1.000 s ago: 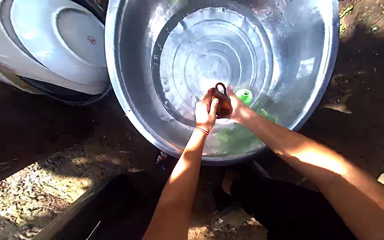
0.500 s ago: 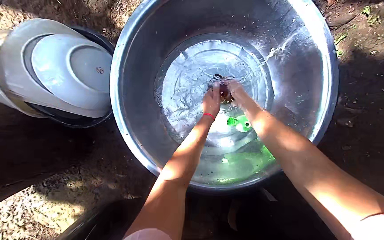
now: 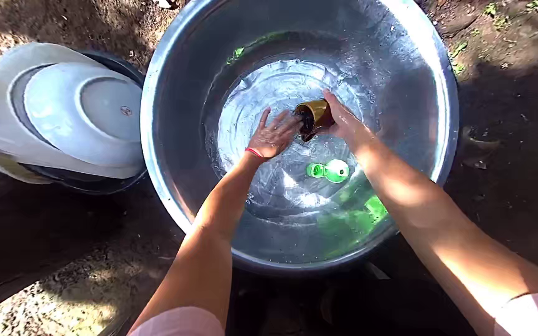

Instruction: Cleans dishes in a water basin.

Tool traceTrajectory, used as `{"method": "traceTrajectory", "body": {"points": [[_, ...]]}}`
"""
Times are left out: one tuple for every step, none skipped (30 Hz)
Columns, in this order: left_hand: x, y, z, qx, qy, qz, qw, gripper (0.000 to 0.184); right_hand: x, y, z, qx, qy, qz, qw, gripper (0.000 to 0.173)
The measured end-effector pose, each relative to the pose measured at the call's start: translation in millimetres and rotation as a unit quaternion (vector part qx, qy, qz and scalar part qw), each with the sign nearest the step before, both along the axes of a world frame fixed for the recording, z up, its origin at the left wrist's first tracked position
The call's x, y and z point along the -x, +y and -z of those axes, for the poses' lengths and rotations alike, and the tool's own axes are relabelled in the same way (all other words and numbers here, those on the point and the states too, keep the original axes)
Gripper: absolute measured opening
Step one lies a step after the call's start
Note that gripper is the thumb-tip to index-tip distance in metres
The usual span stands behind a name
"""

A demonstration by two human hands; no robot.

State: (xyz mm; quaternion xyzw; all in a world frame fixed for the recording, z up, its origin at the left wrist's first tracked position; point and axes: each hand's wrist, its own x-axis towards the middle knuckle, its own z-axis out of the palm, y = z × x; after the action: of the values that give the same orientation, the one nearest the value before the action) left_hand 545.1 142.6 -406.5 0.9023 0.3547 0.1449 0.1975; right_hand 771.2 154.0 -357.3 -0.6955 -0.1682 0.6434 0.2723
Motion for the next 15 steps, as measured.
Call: {"method": "traceTrajectory", "body": {"points": [[11.3,-4.9,10.5,0.036,-0.004,-0.125,0.991,0.037,-6.5,-0.5,5.8,0.026,-0.013,0.006,1.000,0.073],[14.1,-9.0,17.9,0.104,-0.053,-0.279,0.953,0.037,-8.9,-0.9,10.6,0.041,-0.027,0.008,0.999,0.073],[6.4,-11.1,22.7,0.171,-0.146,-0.424,0.877,0.037,-6.8,-0.9,12.6,0.049,-0.040,0.009,0.998,0.071],[-11.3,-10.4,21.5,0.240,-0.262,-0.542,0.762,0.037,-2.2,-1.6,13.6,0.050,-0.049,0.006,0.997,0.069],[-32.7,-7.5,11.4,0.308,-0.371,-0.595,0.643,0.038,3.4,-1.5,14.0,0.045,-0.052,0.001,0.998,0.066],[-51.7,-8.3,-2.2,0.384,-0.449,-0.570,0.571,0.043,8.2,-1.0,13.9,0.041,-0.052,-0.009,0.998,0.065],[-67.0,-13.3,-16.4,0.440,-0.475,-0.516,0.561,0.048,12.5,-1.0,11.0,0.040,-0.041,-0.019,0.998,0.065],[-76.8,-18.8,-28.0,0.464,-0.442,-0.441,0.628,0.054,15.1,0.9,7.3,0.041,-0.028,-0.029,0.998,0.066],[-80.7,-21.8,-33.7,0.439,-0.359,-0.355,0.743,0.053,14.9,4.1,3.8,0.043,-0.015,-0.047,0.998,0.068],[-77.6,-21.6,-36.0,0.384,-0.240,-0.263,0.852,0.049,13.3,6.2,1.5,0.050,-0.002,-0.070,0.996,0.068],[-71.4,-17.1,-38.0,0.335,-0.140,-0.181,0.914,0.048,9.5,6.4,0.0,0.050,0.025,-0.105,0.993,0.068],[-66.7,-11.2,-40.5,0.321,-0.108,-0.151,0.929,0.047,4.1,6.6,0.6,0.040,0.068,-0.140,0.987,0.069],[-65.4,-4.9,-44.2,0.365,-0.146,-0.183,0.901,0.044,0.6,5.3,3.9,0.012,0.100,-0.161,0.982,0.068],[-68.7,-0.7,-49.4,0.442,-0.237,-0.254,0.827,0.042,0.4,0.5,9.8,-0.031,0.125,-0.156,0.979,0.065],[-76.1,2.8,-57.8,0.513,-0.341,-0.331,0.715,0.045,3.2,-3.7,15.7,-0.087,0.150,-0.134,0.976,0.060]]}}
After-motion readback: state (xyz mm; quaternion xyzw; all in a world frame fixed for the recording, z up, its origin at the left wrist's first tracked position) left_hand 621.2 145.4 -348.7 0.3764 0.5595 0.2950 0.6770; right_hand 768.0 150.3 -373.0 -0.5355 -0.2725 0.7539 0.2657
